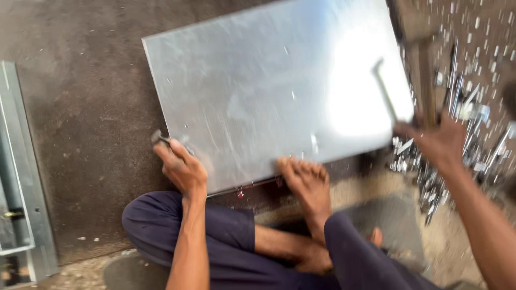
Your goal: The person installs latches onto metal sheets using a hammer and punch. They position the metal components, drive pins through the sheets, and place the finished products onto a stack.
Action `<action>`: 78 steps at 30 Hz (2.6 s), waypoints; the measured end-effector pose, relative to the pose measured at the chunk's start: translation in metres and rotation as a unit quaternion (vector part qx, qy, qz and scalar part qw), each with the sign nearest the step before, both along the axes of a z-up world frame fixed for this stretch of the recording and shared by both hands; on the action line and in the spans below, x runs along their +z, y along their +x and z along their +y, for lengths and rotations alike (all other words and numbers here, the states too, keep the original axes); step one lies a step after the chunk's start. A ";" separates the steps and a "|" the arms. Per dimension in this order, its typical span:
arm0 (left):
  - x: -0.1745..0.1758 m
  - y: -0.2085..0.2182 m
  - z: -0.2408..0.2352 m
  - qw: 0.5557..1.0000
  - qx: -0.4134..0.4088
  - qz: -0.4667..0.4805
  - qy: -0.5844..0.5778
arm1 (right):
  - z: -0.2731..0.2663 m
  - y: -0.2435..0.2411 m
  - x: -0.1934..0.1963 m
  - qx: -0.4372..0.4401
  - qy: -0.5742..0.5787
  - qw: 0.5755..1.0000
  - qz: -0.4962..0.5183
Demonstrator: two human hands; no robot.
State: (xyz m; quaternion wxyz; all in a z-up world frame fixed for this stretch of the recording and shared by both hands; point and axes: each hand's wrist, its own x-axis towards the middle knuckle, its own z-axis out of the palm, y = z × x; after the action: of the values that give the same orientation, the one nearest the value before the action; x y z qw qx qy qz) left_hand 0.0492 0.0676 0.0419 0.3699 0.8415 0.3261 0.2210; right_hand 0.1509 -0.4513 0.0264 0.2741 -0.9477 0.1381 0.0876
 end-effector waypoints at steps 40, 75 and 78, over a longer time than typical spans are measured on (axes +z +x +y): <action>-0.032 0.092 -0.104 0.922 -0.363 -0.086 -0.101 | 0.143 -0.076 0.082 0.245 0.197 0.927 -0.205; 0.015 0.091 -0.117 0.923 -0.281 -0.139 -0.224 | 0.093 -0.134 0.053 0.179 0.148 0.972 -0.023; 0.047 0.018 -0.098 0.950 -0.274 0.045 -0.142 | 0.035 -0.195 0.047 0.128 0.074 0.988 0.038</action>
State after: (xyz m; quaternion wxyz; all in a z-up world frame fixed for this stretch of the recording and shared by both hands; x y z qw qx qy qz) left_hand 0.0670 -0.0300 0.0892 0.5169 0.8461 0.1277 0.0246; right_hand -0.0441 -0.4161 0.0732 0.3250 -0.9305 0.0189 0.1677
